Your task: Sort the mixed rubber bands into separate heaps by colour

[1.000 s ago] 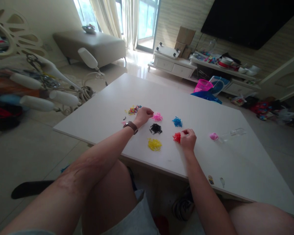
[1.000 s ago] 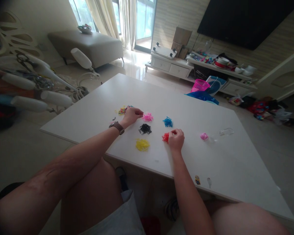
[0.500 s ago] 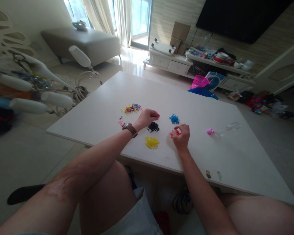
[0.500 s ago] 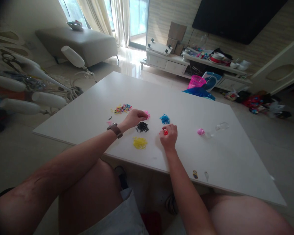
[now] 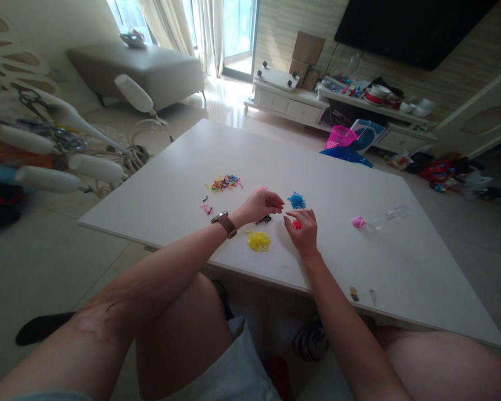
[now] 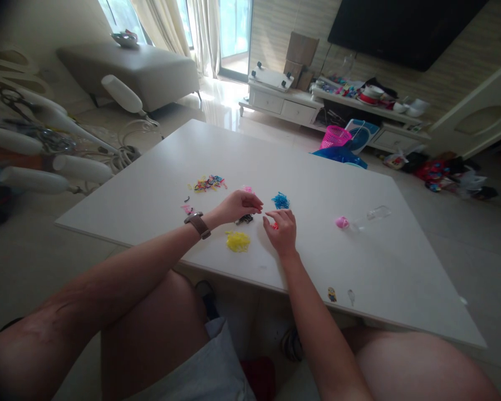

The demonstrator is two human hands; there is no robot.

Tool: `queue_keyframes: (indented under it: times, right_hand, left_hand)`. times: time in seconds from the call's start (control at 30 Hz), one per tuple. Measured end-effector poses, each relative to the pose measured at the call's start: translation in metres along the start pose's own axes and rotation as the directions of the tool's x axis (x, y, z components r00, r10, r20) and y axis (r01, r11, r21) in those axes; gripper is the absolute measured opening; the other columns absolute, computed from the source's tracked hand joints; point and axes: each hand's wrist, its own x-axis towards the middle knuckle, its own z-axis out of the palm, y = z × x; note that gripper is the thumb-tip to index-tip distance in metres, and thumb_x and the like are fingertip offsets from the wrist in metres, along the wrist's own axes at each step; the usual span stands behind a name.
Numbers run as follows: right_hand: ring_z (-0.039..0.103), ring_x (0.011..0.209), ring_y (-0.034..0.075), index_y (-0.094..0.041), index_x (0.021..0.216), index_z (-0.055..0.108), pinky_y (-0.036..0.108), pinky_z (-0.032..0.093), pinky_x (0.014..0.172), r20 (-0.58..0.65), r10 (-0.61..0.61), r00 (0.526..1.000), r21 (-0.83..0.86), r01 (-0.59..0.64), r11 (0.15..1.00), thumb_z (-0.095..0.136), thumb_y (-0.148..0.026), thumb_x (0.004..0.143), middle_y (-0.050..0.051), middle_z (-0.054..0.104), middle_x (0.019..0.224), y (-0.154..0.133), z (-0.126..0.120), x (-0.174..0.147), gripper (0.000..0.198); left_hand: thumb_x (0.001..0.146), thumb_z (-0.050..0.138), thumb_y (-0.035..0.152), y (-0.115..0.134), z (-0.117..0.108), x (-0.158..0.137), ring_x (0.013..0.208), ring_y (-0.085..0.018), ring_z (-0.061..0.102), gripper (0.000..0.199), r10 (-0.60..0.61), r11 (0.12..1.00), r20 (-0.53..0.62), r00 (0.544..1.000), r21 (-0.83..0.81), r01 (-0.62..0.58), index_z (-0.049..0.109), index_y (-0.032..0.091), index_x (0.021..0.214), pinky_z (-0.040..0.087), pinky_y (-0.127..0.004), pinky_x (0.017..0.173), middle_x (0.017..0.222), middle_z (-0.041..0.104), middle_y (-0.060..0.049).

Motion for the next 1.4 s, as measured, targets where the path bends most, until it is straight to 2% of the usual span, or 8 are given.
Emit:
queue_keyframes:
  times: [0.3,0.63,0.9,1.03,1.13,1.2,1.3,1.4]
  right_hand:
    - [0.062,0.094,0.025,-0.025,0.097,0.075,0.042,0.052,0.089,-0.050,-0.126,0.991,-0.003,0.126,0.992,0.065,-0.032,0.095,0.006,0.075,0.093,0.003,0.003,0.000,0.013]
    - [0.062,0.093,0.024,-0.024,0.093,0.074,0.041,0.054,0.088,-0.041,-0.134,0.990,0.015,0.135,0.991,0.066,-0.033,0.095,0.006,0.073,0.089,0.001,0.003,0.001,0.012]
    - [0.062,0.093,0.024,-0.027,0.098,0.074,0.042,0.054,0.088,-0.034,-0.127,0.991,0.067,0.129,0.989,0.066,-0.031,0.095,0.005,0.073,0.092,0.000,0.002,0.001,0.009]
    - [0.062,0.091,0.023,-0.028,0.093,0.075,0.042,0.054,0.086,-0.032,-0.099,0.995,0.102,0.102,0.990,0.065,-0.029,0.095,0.005,0.072,0.089,-0.001,0.002,0.001,0.011]
    - [0.061,0.090,0.023,-0.026,0.089,0.072,0.041,0.052,0.083,-0.080,-0.024,0.997,0.105,0.032,0.994,0.063,-0.029,0.094,0.004,0.071,0.088,0.001,0.000,0.000,0.011]
    - [0.060,0.089,0.022,-0.024,0.086,0.069,0.037,0.050,0.078,-0.176,0.089,0.980,0.088,-0.075,0.993,0.061,-0.028,0.092,0.004,0.069,0.087,0.006,-0.004,-0.001,0.011]
    - [0.057,0.082,0.021,-0.022,0.078,0.062,0.033,0.044,0.069,-0.338,0.292,0.895,0.099,-0.274,0.957,0.058,-0.025,0.085,0.002,0.063,0.080,0.017,-0.007,-0.002,0.008]
    - [0.056,0.080,0.019,-0.022,0.073,0.057,0.031,0.041,0.068,-0.360,0.441,0.822,0.146,-0.417,0.897,0.054,-0.023,0.078,0.000,0.059,0.077,0.026,-0.008,-0.001,0.007]
  left_hand:
    - [0.077,0.070,0.004,0.003,0.004,-0.003,0.080,-0.018,0.076,0.011,0.042,0.989,-0.004,0.999,0.142,-0.041,0.073,0.012,0.085,0.059,-0.025,0.072,0.085,0.077,-0.008]
    - [0.076,0.073,0.005,0.001,0.006,-0.003,0.079,-0.019,0.076,0.017,0.014,0.995,0.044,0.999,0.099,-0.018,0.071,0.012,0.091,0.060,-0.027,0.072,0.081,0.078,-0.009]
    - [0.076,0.074,0.008,0.004,0.006,-0.005,0.077,-0.020,0.076,0.015,-0.016,0.989,0.053,0.998,0.149,0.008,0.072,0.012,0.090,0.058,-0.026,0.068,0.080,0.079,-0.009]
    - [0.076,0.075,0.010,0.004,0.006,-0.005,0.078,-0.019,0.075,0.013,-0.006,0.984,0.059,0.998,0.176,-0.005,0.072,0.013,0.089,0.056,-0.025,0.068,0.081,0.078,-0.008]
    - [0.075,0.078,0.016,0.004,0.002,-0.005,0.075,-0.017,0.073,0.012,-0.006,0.970,0.004,1.000,0.242,0.005,0.073,0.013,0.086,0.054,-0.024,0.064,0.085,0.076,-0.007]
    - [0.073,0.080,0.020,0.003,-0.005,-0.004,0.071,-0.015,0.070,0.015,0.001,0.957,-0.064,0.998,0.289,0.018,0.073,0.014,0.086,0.051,-0.023,0.062,0.086,0.073,-0.006]
    - [0.071,0.081,0.020,0.001,-0.019,-0.002,0.068,-0.012,0.066,0.018,0.021,0.944,-0.150,0.988,0.328,0.030,0.073,0.015,0.086,0.050,-0.022,0.062,0.081,0.070,-0.003]
    - [0.072,0.078,0.019,0.001,-0.033,-0.002,0.065,-0.012,0.063,0.016,0.004,0.944,-0.193,0.981,0.324,0.060,0.073,0.014,0.086,0.048,-0.023,0.063,0.071,0.067,-0.001]
